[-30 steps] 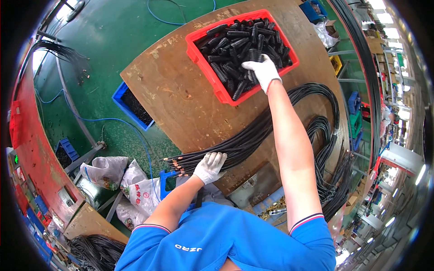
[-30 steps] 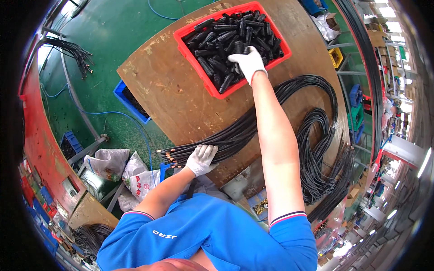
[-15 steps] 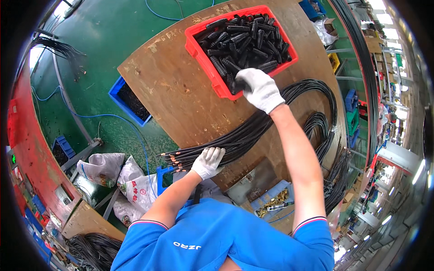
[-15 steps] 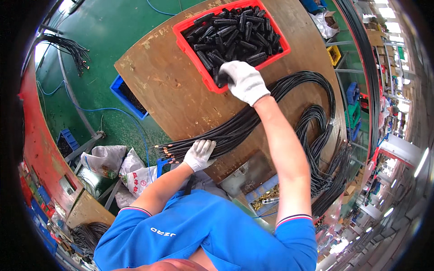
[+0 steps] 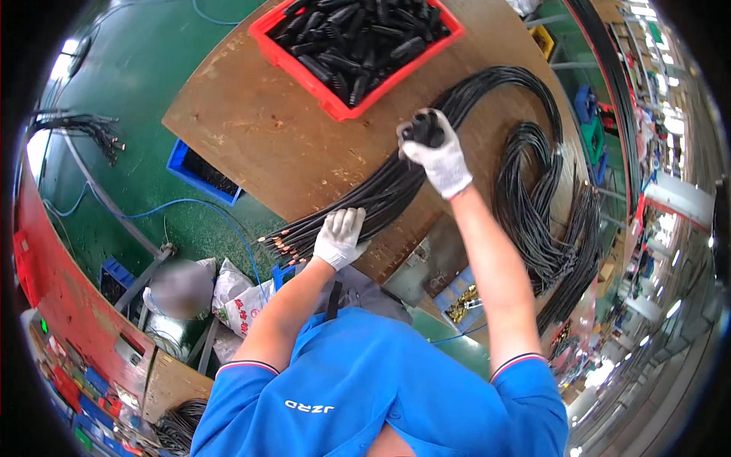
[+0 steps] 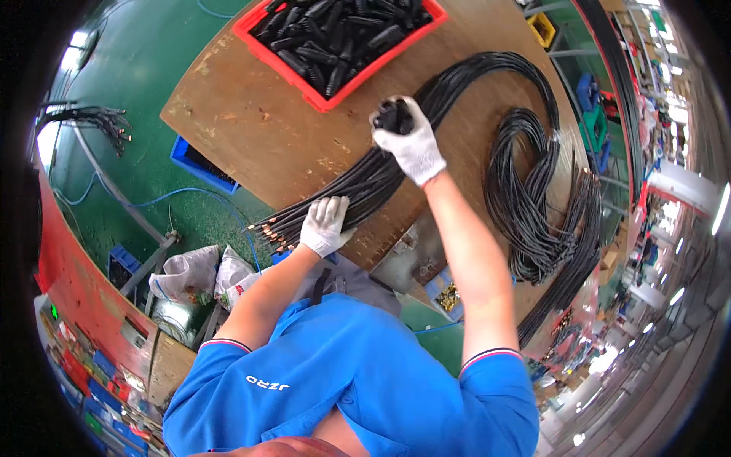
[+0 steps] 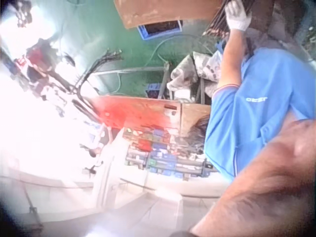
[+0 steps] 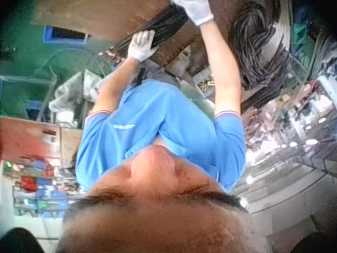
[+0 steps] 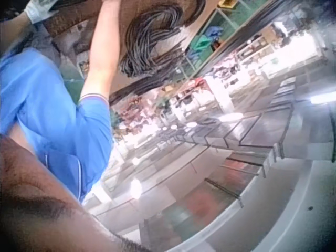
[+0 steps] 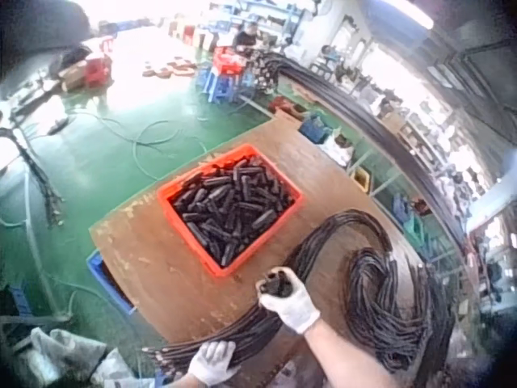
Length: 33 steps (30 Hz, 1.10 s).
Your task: The person assembles electrical cables by inserting black plastic connectors onto the stripped ends of wires. They work at a wooden table in a workshop, repeatedly picking up a connector and sliding it onto a cable end. The person handles bundles of black cables and a red bin filled with connectors.
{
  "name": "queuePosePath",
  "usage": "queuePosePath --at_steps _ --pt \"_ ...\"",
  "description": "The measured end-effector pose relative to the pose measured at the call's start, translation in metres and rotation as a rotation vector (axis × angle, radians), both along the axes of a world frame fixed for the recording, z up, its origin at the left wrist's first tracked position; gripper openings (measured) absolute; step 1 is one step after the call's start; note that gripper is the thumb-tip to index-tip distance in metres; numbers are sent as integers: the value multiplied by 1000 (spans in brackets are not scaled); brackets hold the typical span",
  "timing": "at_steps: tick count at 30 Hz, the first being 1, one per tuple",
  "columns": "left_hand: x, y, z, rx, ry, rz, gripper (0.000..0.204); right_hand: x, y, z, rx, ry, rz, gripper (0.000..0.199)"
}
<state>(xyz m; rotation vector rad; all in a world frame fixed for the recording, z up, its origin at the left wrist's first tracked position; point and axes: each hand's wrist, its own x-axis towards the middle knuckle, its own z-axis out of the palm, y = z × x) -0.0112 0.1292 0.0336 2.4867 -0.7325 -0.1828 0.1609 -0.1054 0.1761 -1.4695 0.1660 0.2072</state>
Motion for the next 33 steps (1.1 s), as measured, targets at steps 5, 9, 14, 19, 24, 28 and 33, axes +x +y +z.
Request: queuePosePath --at_steps 5,9,14,19,24,28,33 --pt "0 -6 10 -11 -66 47 90 -110 -37 -17 94 190 -286 45" --pt "-12 -16 15 94 -116 64 79 -173 -55 -30 141 207 -397 45" --pt "-21 -36 32 284 -44 119 75 -237 -66 -52 126 240 -487 46" --pt "-27 -52 30 452 -33 286 86 -277 -68 -53 181 215 -528 45" --pt "-20 -62 36 505 25 281 74 -301 -82 -75 -128 198 -423 51" --pt "-14 -69 34 587 56 342 68 -304 -86 -82 -90 249 -394 52" --pt "-11 -75 38 665 74 307 71 -306 -81 -97 176 313 -449 48"
